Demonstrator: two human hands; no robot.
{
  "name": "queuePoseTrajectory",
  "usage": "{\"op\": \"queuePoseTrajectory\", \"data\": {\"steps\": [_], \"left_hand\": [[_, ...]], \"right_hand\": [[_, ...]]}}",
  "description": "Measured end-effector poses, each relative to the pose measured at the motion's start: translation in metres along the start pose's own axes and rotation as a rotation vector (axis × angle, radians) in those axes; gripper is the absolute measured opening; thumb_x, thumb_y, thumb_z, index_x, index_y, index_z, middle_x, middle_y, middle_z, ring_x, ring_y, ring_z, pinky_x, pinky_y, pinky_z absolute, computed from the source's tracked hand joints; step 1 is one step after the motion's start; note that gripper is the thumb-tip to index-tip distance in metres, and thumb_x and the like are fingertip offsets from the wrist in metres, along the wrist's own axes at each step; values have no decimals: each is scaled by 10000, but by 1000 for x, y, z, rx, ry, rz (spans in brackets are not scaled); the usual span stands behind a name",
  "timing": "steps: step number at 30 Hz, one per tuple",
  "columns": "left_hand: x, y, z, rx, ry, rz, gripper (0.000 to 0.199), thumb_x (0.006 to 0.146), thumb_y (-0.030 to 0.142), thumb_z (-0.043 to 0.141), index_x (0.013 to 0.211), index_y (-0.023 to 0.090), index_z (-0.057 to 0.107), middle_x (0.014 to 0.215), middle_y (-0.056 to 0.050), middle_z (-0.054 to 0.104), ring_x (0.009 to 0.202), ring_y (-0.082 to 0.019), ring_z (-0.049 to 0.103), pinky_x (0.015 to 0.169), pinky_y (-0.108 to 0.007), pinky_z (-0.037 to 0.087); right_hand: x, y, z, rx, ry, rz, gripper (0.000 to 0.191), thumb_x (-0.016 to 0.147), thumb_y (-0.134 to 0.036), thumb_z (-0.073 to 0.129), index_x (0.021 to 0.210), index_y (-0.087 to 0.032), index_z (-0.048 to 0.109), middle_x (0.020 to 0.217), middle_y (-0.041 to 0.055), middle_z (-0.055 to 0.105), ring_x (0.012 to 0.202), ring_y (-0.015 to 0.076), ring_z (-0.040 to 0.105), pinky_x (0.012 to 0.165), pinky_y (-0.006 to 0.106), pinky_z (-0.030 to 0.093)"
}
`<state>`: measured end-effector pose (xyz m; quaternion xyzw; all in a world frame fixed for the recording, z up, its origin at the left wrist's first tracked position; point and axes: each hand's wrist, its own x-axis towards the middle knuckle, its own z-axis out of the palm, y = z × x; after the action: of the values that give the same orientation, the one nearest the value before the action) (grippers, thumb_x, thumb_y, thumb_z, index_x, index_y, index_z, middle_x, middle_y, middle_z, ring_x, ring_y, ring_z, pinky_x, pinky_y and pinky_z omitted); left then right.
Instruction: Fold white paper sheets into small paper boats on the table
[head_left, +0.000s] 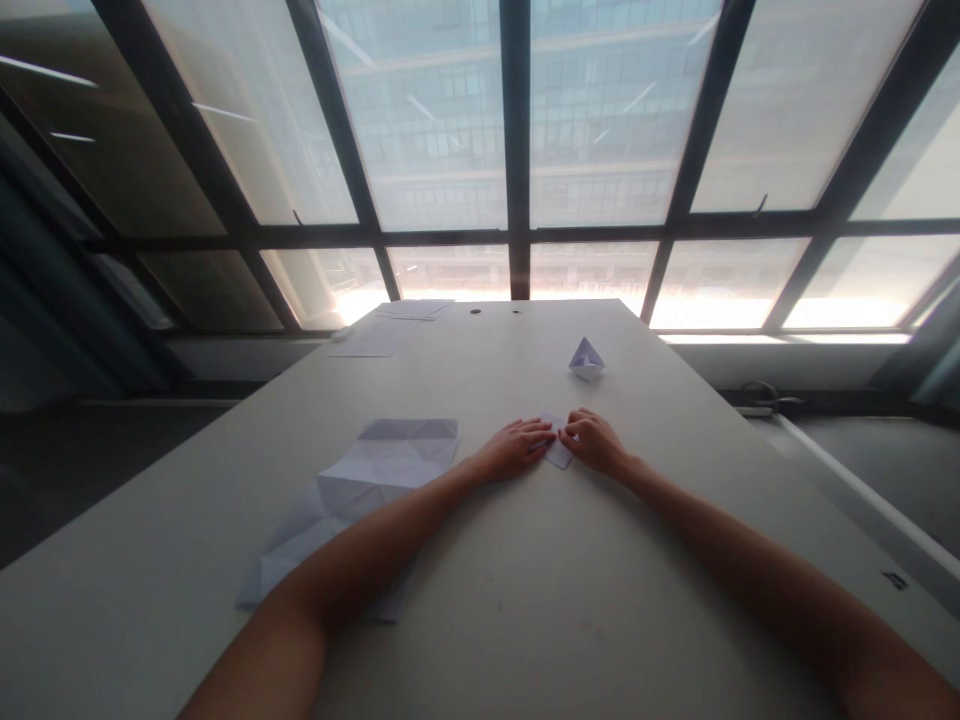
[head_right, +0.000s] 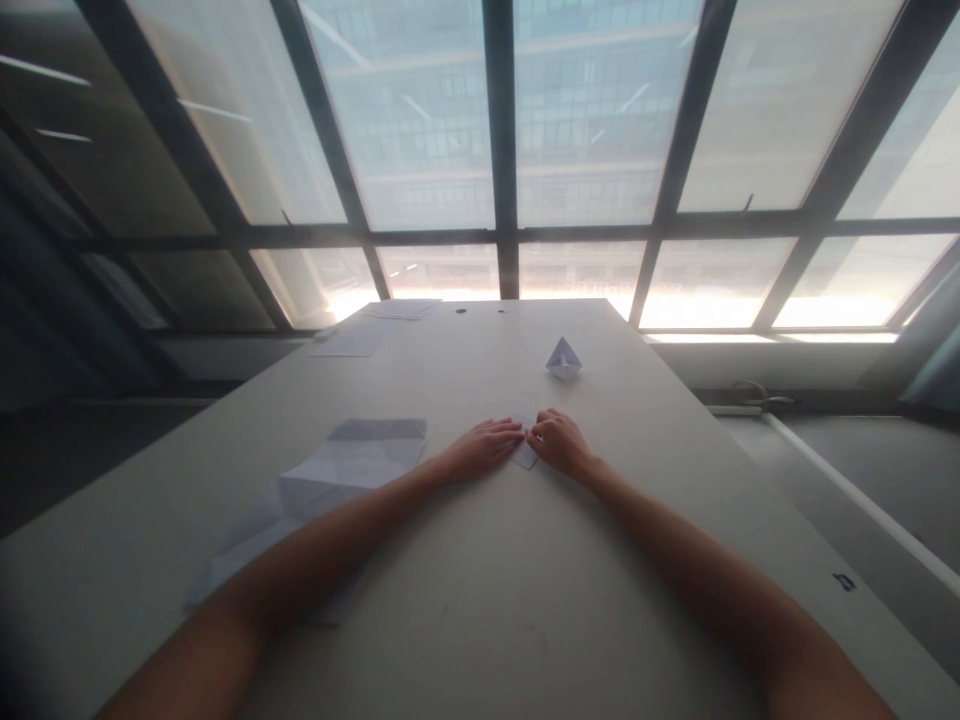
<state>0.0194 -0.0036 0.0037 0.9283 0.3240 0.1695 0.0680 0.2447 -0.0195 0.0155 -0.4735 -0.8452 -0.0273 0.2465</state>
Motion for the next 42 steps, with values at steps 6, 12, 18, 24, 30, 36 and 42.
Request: {"op": "queuePoseTrajectory", "data": {"steps": [6,12,18,24,30,36,42], "left_hand": [[0,1,-2,11,-28,-33,379,1003,345,473,1370,311,564,1489,-6,496,1402,-197,421,1199,-410,279],[0,0,-1,3,-29,-34,379,998,343,479,1364,314,571,1497,-4,485,1405,-203,419,1200,-415,280],[1,-2,0,8,-17,-23,380,989,325,499,1360,287,575,1491,-29,492,1399,-221,429,1185,-431,312],[1,-5,2,-7,28,32,366,976,315,527,1331,265,599,1457,-46,531,1378,-209,456,1177,-399,333],[1,-5,2,-2,18,25,372,976,316,524,1338,262,592,1471,-47,516,1387,-208,444,1181,-402,327],[0,-4,0,1,-19,-15,388,986,341,504,1364,288,571,1494,-29,490,1404,-212,420,1190,-415,306],[0,0,-4,1,-49,-19,392,996,347,482,1380,293,546,1502,-28,480,1416,-208,400,1193,-422,283]], "right_hand": [[2,-4,-6,-195,-74,121,322,936,-259,525,703,-168,728,813,103,707,795,197,639,773,285,424],[2,-5,-10,-283,-80,260,334,945,-249,475,793,-138,752,861,141,729,795,210,664,761,290,424],[1,0,-4,-200,-107,363,304,980,-341,475,869,-184,710,884,105,732,818,209,667,726,288,407],[-2,9,3,-129,-75,424,323,950,-453,549,1111,-182,623,1010,110,698,974,244,620,810,314,398],[-4,14,10,-152,-21,419,458,956,-299,505,1406,-219,485,1258,150,592,1171,307,494,929,405,371],[-7,23,18,-100,-2,398,480,947,-193,449,1422,-229,504,1277,163,591,1150,316,503,940,423,385],[-4,22,17,-34,57,376,454,953,-202,438,1398,-201,530,1282,153,603,1171,296,519,980,417,396]]}}
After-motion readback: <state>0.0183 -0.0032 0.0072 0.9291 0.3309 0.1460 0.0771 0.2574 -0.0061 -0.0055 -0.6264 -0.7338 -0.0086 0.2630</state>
